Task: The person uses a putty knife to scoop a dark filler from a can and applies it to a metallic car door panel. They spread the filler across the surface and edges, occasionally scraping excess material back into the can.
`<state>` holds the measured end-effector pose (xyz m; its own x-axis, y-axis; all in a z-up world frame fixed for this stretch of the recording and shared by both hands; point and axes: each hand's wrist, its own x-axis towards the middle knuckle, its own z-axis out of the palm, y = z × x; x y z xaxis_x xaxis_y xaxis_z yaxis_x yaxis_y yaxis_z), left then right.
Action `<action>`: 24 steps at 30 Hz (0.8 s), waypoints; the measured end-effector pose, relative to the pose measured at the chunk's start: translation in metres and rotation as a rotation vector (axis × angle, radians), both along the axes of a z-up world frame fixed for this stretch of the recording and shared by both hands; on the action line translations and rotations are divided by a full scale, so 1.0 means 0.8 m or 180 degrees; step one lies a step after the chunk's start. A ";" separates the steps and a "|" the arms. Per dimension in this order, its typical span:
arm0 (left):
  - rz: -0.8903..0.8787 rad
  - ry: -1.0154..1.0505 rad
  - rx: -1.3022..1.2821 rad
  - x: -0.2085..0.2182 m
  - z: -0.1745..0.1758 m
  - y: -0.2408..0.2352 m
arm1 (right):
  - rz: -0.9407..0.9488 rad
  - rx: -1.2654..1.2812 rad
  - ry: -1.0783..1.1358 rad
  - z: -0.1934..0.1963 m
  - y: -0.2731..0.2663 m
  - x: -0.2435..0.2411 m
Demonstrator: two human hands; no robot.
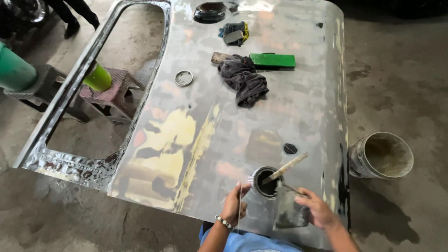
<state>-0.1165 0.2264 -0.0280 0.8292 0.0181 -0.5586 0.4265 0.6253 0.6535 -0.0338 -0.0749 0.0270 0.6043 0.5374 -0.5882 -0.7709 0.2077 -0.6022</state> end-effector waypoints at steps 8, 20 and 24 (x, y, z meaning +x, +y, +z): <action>0.0745 0.0419 0.0272 0.007 0.087 -0.002 | -0.0456 0.0113 -0.0565 0.021 -0.047 0.003; 0.0186 -0.0964 0.2431 0.012 0.203 -0.049 | -0.0345 -0.0783 -0.0679 0.112 0.037 -0.022; 0.0129 -0.1006 0.2258 -0.006 0.220 -0.064 | 0.0203 -0.2880 -0.1913 0.107 0.022 -0.030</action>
<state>-0.1214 0.1756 0.1481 0.9383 0.3166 -0.1393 0.1391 0.0233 0.9900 -0.0579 -0.0569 0.1126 0.9119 0.0944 -0.3994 -0.2928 -0.5323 -0.7943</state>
